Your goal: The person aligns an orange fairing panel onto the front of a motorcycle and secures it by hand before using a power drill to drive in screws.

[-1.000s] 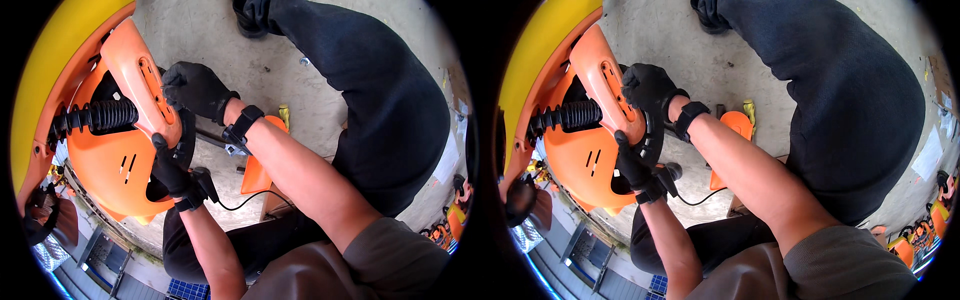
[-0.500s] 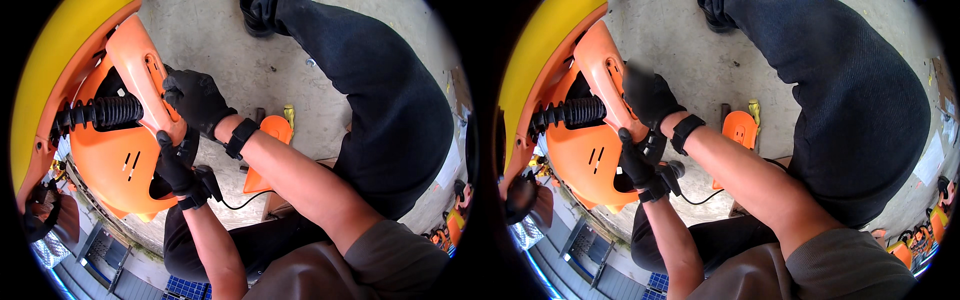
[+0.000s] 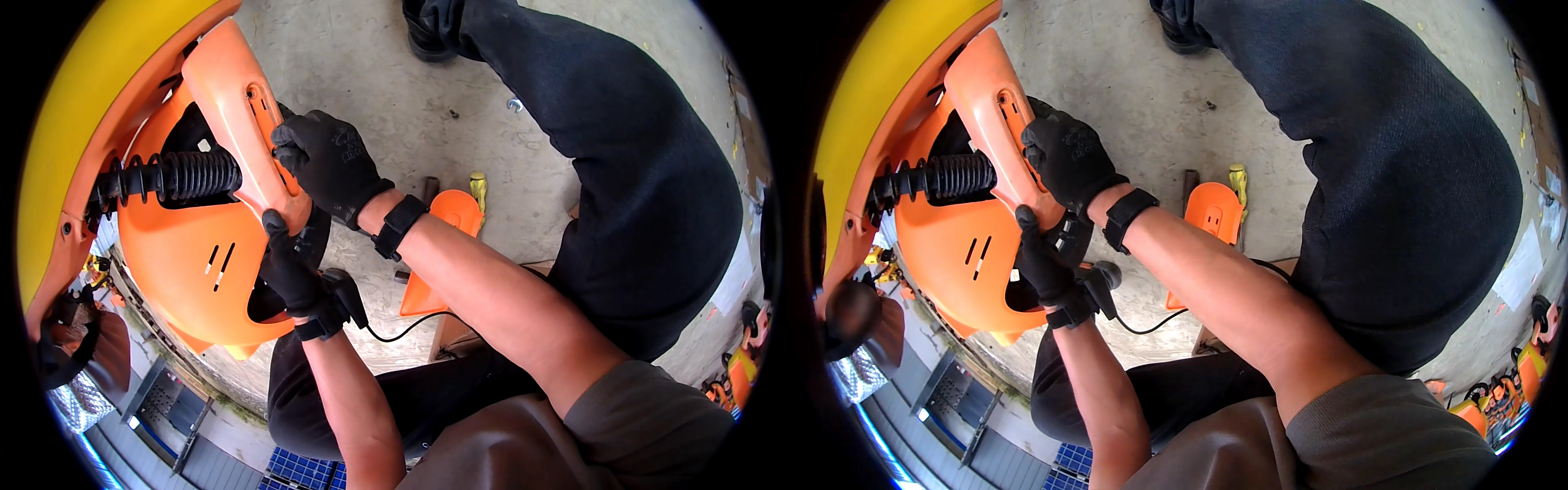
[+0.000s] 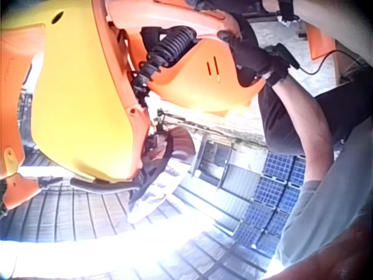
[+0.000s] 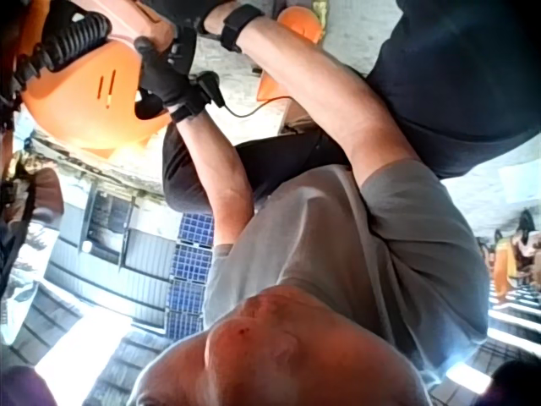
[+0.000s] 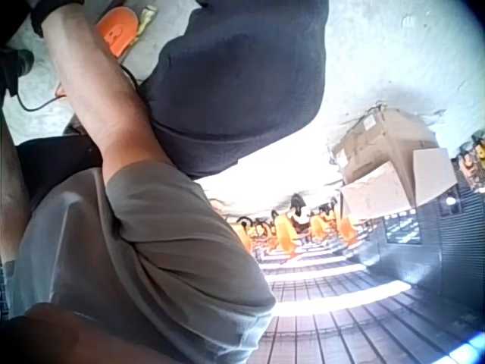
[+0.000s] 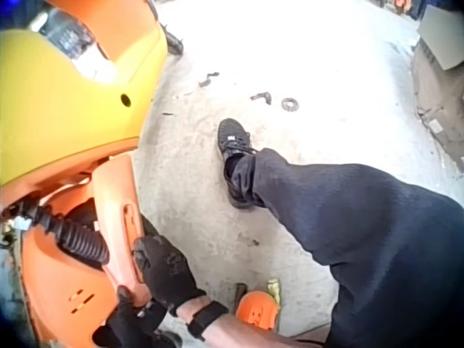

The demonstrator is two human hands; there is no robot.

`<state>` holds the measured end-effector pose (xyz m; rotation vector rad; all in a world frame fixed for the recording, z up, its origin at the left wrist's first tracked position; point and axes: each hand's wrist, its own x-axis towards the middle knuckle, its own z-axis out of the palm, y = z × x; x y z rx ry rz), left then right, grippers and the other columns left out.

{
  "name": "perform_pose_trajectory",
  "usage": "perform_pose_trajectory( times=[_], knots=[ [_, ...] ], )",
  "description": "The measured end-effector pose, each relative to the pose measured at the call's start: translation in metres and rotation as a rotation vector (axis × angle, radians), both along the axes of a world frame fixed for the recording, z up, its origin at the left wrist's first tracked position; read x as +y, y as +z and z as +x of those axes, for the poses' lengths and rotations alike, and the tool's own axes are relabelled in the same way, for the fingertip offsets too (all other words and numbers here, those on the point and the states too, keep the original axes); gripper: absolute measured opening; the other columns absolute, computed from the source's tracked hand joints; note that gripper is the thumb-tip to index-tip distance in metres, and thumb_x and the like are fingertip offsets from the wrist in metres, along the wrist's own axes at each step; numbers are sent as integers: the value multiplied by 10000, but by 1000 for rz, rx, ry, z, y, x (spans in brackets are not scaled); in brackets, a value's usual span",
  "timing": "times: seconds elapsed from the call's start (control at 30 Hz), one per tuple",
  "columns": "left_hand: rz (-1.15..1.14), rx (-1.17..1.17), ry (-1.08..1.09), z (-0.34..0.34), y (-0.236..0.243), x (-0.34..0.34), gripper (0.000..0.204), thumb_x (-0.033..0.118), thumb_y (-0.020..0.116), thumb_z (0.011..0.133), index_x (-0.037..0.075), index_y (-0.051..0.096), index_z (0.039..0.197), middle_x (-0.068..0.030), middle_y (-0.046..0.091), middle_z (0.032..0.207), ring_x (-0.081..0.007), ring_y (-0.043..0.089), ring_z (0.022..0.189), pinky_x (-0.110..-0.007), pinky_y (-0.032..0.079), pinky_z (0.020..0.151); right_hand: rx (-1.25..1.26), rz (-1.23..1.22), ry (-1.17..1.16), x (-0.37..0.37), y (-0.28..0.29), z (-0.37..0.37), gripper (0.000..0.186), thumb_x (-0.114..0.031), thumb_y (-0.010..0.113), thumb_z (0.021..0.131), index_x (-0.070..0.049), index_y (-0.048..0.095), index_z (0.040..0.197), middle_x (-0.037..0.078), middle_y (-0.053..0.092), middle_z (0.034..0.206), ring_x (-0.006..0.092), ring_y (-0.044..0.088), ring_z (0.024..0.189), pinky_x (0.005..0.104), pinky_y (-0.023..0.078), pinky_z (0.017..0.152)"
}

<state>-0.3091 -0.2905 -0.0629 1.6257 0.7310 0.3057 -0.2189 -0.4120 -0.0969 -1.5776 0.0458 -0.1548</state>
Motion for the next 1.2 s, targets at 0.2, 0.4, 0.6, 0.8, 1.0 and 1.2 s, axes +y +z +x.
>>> perform_pose_trajectory(
  times=[0.2, 0.4, 0.6, 0.8, 1.0, 1.2],
  knots=[
    [-11, 12, 13, 2, 4, -7, 348, 275, 697, 893, -22, 588, 1035, -87, 647, 880, -153, 644, 728, -266, 548, 644, -3, 40, 47, -4, 2, 2, 60, -82, 604, 804, -50, 600, 855, 183, 619, 844, 375, 612, 807, 453, 495, 699],
    [-85, 60, 34, -1, 3, 1, 400, 213, 700, 889, -12, 536, 1177, -98, 584, 1084, -179, 617, 912, -330, 581, 749, 32, 5, 83, -4, 3, 2, 122, -60, 616, 795, -46, 646, 912, 141, 628, 833, 335, 618, 787, 411, 499, 711],
    [-80, 72, 45, 0, 5, -3, 469, 233, 719, 873, 0, 508, 1221, -96, 559, 1128, -189, 601, 962, -334, 575, 762, 27, -12, 89, -3, 3, 3, 105, -71, 614, 799, -41, 638, 897, 149, 632, 831, 348, 620, 794, 416, 498, 710],
    [-69, 9, -6, 2, 7, -7, 449, 208, 701, 889, 0, 505, 1236, -90, 553, 1137, -189, 591, 968, -357, 565, 792, 130, 1, 156, -8, 7, 6, 100, -97, 613, 809, -33, 640, 881, 162, 654, 834, 343, 636, 794, 407, 504, 710],
    [-110, 38, 3, 0, 4, 0, 421, 192, 693, 896, -22, 514, 1212, -88, 556, 1119, -176, 590, 948, -332, 558, 794, 162, -20, 145, -5, 8, 7, 101, -115, 622, 811, -36, 639, 873, 157, 661, 833, 338, 643, 781, 399, 508, 693],
    [-133, 17, 10, 2, 7, -6, 416, 180, 690, 899, -21, 508, 1213, -88, 553, 1124, -178, 588, 956, -339, 560, 802, 228, 56, 119, -2, 13, 6, 92, -99, 628, 816, -40, 636, 886, 135, 670, 804, 302, 657, 756, 370, 515, 689]
  ],
)
